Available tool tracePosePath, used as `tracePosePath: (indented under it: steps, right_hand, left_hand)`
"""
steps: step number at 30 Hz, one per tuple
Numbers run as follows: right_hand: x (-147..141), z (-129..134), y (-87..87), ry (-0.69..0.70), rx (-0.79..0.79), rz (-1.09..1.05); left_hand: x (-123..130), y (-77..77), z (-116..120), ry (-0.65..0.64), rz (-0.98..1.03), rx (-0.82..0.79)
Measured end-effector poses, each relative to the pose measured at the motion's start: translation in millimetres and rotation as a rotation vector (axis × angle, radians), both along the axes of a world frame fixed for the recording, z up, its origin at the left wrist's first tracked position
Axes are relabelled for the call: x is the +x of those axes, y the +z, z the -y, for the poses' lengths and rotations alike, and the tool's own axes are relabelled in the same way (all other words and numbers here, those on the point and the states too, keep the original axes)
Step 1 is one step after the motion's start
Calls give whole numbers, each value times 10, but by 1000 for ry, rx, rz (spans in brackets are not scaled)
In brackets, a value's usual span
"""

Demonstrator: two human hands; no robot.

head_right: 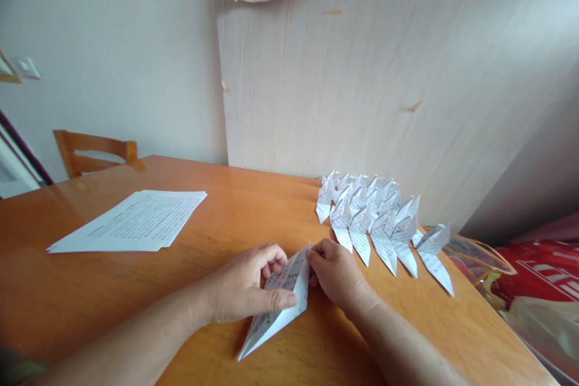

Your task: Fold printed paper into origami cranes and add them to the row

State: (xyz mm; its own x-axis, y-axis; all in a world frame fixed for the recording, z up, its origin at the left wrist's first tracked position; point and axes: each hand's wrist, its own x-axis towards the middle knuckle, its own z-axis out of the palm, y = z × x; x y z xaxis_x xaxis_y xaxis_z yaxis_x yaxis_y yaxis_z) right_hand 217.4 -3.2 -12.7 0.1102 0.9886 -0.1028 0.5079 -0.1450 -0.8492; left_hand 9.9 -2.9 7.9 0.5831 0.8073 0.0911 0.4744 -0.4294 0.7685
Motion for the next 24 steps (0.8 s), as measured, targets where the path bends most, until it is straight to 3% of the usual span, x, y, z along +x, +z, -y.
tracePosePath:
  steps: [5,9,15,18,24]
  right_hand:
    - [55,-37,-53,33,43,104]
    - [144,-67,-112,81,235,358]
    - [260,-109,-118,300,467,501]
    - [278,-124,-96,371,482,513]
    - [329,-134,-69,361,446,557]
  left_hand:
    - [33,28,34,26,-154,115]
    - [41,42,45,14,-214,168]
    - [31,49,53,-49,-266,251]
    - [22,22,51,-77,-271,285]
    - [-1,-25,48,-158,-274,384]
